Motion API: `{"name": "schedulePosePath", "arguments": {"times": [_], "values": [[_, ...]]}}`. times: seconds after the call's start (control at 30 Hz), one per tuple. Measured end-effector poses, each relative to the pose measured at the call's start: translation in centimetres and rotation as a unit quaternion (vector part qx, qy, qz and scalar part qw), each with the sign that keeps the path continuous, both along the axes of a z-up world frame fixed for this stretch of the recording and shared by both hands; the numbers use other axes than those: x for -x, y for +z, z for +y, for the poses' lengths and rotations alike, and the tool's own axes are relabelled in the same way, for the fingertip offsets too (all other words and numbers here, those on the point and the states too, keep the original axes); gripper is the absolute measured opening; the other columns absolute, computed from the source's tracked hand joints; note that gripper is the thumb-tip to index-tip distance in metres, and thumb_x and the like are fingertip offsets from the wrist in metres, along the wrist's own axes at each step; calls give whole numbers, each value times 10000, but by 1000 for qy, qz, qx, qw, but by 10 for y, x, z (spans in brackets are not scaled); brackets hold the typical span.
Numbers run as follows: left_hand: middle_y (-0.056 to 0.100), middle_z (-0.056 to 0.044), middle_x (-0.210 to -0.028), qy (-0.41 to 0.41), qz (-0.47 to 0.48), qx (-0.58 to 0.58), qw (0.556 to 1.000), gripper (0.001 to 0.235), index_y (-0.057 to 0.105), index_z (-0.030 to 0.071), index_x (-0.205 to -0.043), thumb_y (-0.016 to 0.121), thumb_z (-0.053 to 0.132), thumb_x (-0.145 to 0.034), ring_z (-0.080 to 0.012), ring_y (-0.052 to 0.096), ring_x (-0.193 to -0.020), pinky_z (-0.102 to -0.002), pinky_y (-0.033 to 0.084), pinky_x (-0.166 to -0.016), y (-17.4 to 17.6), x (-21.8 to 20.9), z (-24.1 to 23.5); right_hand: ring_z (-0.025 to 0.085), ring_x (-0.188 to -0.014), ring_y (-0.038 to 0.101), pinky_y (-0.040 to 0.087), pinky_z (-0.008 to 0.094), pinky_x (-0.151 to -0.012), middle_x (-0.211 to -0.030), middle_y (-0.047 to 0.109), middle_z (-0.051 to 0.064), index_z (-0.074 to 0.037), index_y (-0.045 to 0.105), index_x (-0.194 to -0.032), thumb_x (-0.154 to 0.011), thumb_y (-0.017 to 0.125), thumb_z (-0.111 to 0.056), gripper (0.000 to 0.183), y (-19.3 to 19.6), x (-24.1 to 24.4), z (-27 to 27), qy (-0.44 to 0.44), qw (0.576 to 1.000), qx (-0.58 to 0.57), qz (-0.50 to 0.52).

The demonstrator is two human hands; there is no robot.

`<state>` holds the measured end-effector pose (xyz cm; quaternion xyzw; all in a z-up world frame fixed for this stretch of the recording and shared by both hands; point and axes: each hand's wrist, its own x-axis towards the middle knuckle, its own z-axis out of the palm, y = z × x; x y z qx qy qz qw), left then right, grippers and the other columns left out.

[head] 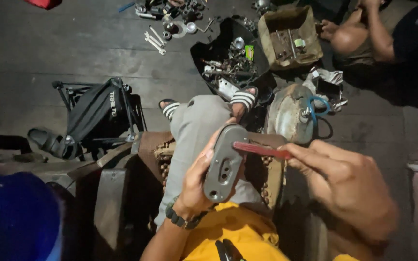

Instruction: Manually sanding a motorcycle cylinder head with sandpaper to smooth its surface.

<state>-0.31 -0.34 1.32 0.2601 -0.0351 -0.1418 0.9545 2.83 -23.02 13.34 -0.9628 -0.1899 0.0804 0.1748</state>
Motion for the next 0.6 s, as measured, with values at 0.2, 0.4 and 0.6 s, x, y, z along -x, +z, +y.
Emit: {"name": "schedulePosePath", "arguments": {"times": [0.2, 0.4, 0.6], "values": [[478, -156, -1478, -24, -7, 28, 999, 783, 171, 6, -1671, 434, 292, -992, -141, 604, -950, -243, 503, -742, -3, 0, -9, 174, -453, 523, 437, 355, -443, -790, 634, -27, -155, 726, -1232, -870, 674, -232, 374, -3, 2, 9, 53, 996, 44, -63], [512, -123, -1463, -13, -4, 38, 999, 738, 176, 15, -1678, 424, 261, -1027, -122, 598, -966, -220, 487, -775, -4, 1, -6, 217, -490, 545, 451, 378, -490, -778, 622, 39, -77, 724, -1201, -880, 685, -166, 336, -8, 3, 28, 35, 997, -10, -70], [408, -159, -1571, 11, -25, -15, 1000, 731, 191, -21, -1643, 393, 293, -1015, -207, 517, -1262, -313, 430, -1055, -2, 4, 4, 160, -487, 513, 416, 320, -486, -734, 623, 8, -79, 736, -1194, -844, 698, -116, 354, 4, 5, 20, 6, 999, -23, -31]]}}
